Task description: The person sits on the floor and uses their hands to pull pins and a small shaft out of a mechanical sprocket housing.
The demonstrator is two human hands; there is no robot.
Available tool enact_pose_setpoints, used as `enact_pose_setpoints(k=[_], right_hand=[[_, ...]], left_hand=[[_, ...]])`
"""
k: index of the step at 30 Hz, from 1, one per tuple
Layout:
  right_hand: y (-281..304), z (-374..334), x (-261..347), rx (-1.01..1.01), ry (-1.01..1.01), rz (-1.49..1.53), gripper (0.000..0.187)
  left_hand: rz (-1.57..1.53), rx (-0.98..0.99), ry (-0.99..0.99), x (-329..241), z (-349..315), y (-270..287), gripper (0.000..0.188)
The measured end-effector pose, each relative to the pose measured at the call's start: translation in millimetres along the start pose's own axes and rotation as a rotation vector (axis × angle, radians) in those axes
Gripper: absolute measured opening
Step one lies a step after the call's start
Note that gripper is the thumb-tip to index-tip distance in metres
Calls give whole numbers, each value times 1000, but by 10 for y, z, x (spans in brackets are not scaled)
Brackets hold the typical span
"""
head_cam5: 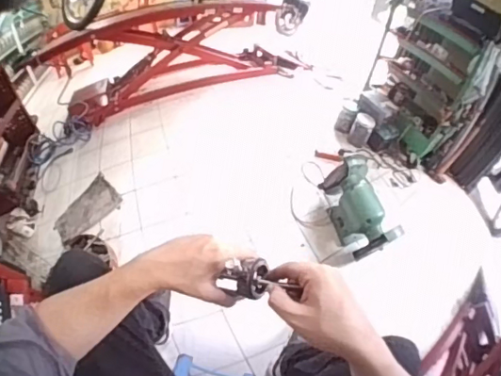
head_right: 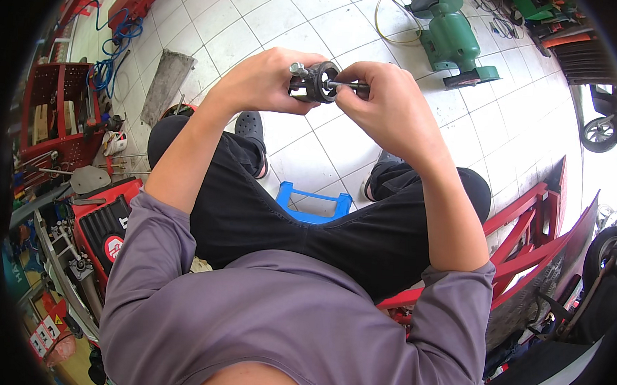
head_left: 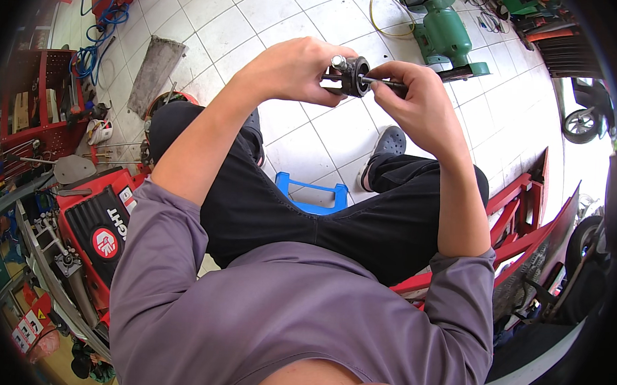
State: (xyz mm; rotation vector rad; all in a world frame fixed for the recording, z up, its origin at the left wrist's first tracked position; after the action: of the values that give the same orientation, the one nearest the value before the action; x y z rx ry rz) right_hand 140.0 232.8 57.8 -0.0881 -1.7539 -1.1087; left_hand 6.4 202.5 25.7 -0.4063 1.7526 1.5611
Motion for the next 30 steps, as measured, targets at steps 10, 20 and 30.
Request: enact_pose_setpoints(k=[10,20,30], right_hand=[[-54,17,-39,49,-28,226,23],[-31,10,7,26,-12,257,25],[-41,23,-15,31,22,247,22]], left_hand=[[21,-8,31,22,-5,17,47],[-3,-29,-17,-30,0,44,45],[18,-11,32,36,5,39,45]])
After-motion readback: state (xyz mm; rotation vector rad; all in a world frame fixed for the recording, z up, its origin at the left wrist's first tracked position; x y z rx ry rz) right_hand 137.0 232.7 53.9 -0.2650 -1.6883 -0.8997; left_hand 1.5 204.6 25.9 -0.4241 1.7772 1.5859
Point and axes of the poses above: each hand's wrist, its own z-axis towards the middle knuckle, its own y-axis out of the back of the hand, x = y × z, the point moved 8 cm from there along z, towards the middle knuckle, and after that the axes turned 4 degrees about y, right-handed, at the moved point
